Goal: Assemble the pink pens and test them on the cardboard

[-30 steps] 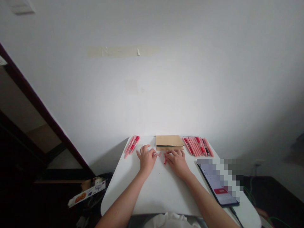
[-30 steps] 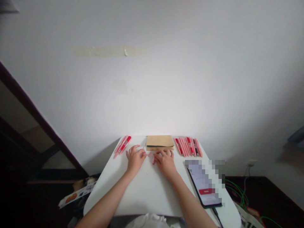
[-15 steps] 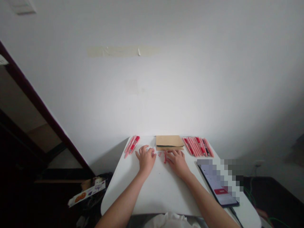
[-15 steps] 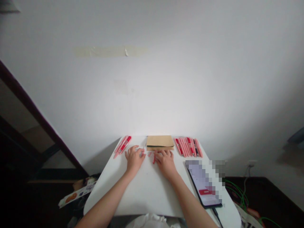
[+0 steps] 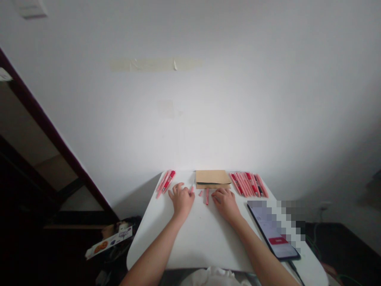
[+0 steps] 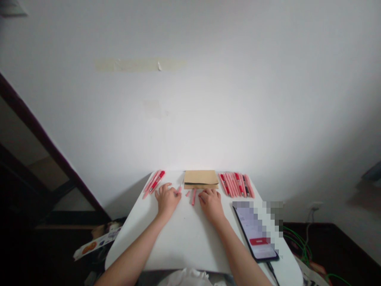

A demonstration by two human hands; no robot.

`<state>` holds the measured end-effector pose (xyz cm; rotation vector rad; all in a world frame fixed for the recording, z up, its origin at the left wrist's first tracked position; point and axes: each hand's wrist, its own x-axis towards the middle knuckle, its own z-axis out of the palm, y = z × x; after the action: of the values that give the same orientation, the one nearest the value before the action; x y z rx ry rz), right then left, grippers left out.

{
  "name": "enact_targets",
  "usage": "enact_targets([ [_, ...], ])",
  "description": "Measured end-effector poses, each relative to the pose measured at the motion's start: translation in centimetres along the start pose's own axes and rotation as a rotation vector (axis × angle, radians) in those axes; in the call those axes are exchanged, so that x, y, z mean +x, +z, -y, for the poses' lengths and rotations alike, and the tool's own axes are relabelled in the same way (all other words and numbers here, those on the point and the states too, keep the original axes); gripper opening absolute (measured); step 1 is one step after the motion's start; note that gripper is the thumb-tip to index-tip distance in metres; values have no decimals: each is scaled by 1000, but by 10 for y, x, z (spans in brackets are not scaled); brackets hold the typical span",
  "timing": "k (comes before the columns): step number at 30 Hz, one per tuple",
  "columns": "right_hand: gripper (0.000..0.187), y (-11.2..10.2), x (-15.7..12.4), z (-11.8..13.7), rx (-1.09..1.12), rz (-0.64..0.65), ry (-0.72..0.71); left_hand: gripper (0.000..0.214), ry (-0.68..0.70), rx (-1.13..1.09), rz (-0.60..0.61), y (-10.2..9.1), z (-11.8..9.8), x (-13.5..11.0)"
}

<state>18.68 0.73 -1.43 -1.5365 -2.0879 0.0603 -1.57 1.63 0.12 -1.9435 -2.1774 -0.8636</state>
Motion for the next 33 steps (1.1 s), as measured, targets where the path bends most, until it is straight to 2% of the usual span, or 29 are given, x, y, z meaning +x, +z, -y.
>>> enact_targets([
  [9,20,0,0,0,30,-12,15,15,-34,25,-47,-2,-1,1],
  [15,20,-2,0,1,48,-7,30,13,-20,-32,-141,-8,-2,3],
  [18,21,-1,0,-1,73,-57,19,8,24,-85,-171,-9,-3,2],
  [22,21,3,2,-7,150,-195,-48,4,97,-167,-201,-5,-5,-1],
  [27,19,6,3,-12,215,-344,-102,2,210,-252,-160,0,-5,-2],
  [33,23,3,2,-8,202,-398,-96,4,283,-298,-54,1,-5,-3],
])
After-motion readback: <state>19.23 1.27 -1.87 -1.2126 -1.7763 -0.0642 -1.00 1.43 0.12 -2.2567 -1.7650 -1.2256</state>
